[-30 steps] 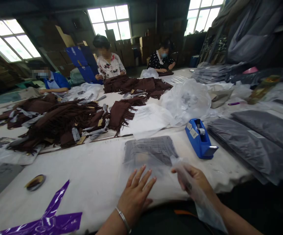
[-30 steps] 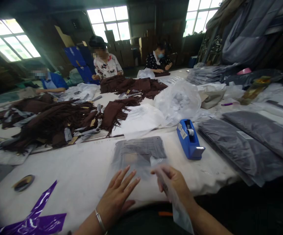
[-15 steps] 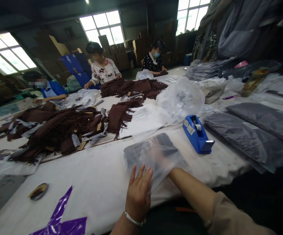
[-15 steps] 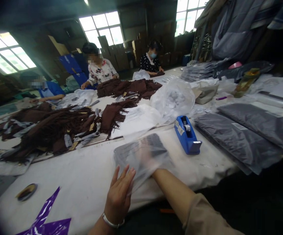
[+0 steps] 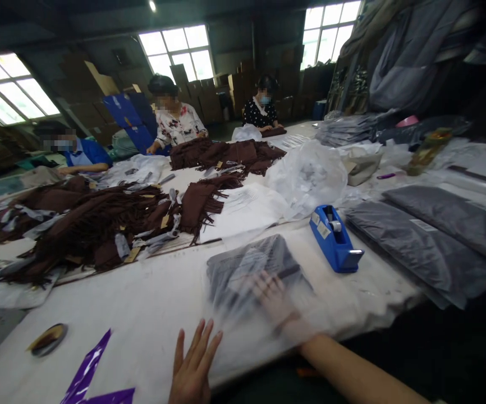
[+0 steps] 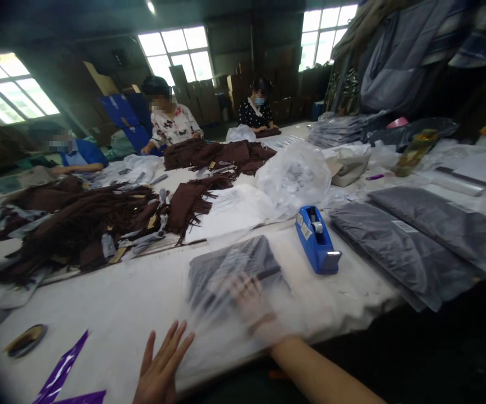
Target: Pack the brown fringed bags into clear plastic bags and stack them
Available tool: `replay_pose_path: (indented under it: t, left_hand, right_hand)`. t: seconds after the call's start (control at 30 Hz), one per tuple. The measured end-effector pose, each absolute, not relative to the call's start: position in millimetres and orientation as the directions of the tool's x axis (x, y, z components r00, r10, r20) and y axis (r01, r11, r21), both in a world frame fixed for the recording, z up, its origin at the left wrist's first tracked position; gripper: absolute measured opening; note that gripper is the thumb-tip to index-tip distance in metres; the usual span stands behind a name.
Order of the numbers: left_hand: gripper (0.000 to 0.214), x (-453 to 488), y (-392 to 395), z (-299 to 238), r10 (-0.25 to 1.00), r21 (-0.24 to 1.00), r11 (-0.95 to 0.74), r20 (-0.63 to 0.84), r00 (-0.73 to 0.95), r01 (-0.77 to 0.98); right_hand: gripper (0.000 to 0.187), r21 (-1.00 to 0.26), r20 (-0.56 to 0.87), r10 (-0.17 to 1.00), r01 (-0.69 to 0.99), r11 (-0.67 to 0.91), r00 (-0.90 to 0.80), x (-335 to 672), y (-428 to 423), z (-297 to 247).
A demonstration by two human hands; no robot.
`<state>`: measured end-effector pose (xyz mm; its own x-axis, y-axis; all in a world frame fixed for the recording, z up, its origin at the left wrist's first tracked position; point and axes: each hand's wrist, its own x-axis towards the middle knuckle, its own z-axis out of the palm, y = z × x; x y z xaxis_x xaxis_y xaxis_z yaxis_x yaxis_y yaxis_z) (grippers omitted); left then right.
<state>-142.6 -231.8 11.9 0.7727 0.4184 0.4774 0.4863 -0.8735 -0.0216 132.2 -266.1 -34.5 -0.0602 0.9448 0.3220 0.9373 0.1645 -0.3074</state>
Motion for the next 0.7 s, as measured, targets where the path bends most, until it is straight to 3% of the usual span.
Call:
replay_pose_path:
  t: [0.07,0.17,0.23,0.3,0.4,0.53,0.7]
  left_hand:
    - [0.062,-152,-234,15,0.385,-0.002,-0.895,0.506,0.772,0.447]
    - [0.051,-149,-242,18,0.206,0.021,-0.973,0.534,0.820,0.231]
    - [0.042,-129,-249,19,0.031,0.012,-1.000,0.512,0.859,0.029]
    - [0.037,-98,-258,22,-0.040,0.040,-0.997,0.452,0.891,-0.065]
    - [0.033,-44,-274,25,0.049,0.173,-0.985,0.314,0.948,-0.006]
    - [0.028,15,-292,24,0.082,0.243,-0.968,0.041,0.996,0.070]
    - [0.028,50,-303,30,0.509,0.161,-0.832,-0.162,0.846,0.531]
  right_hand:
    - [0.046,-0.296,0.347,0.921,0.911,0.288,-0.178,131,-312,-35]
    - [0.043,-0.300,0.389,0.871,0.852,0.429,-0.301,139,-389,-34]
    - [0.048,-0.333,0.453,0.880,0.888,0.318,-0.145,151,-421,-31]
    - [0.053,-0.380,0.496,0.858,0.922,0.078,0.132,166,-429,-28]
    - [0.056,-0.489,0.448,0.807,0.861,-0.141,0.386,183,-411,-25]
    - [0.036,-0.701,0.318,0.793,0.692,-0.172,0.519,191,-385,-22]
    - [0.037,-0.713,0.380,0.791,0.697,-0.081,0.480,192,-385,-27]
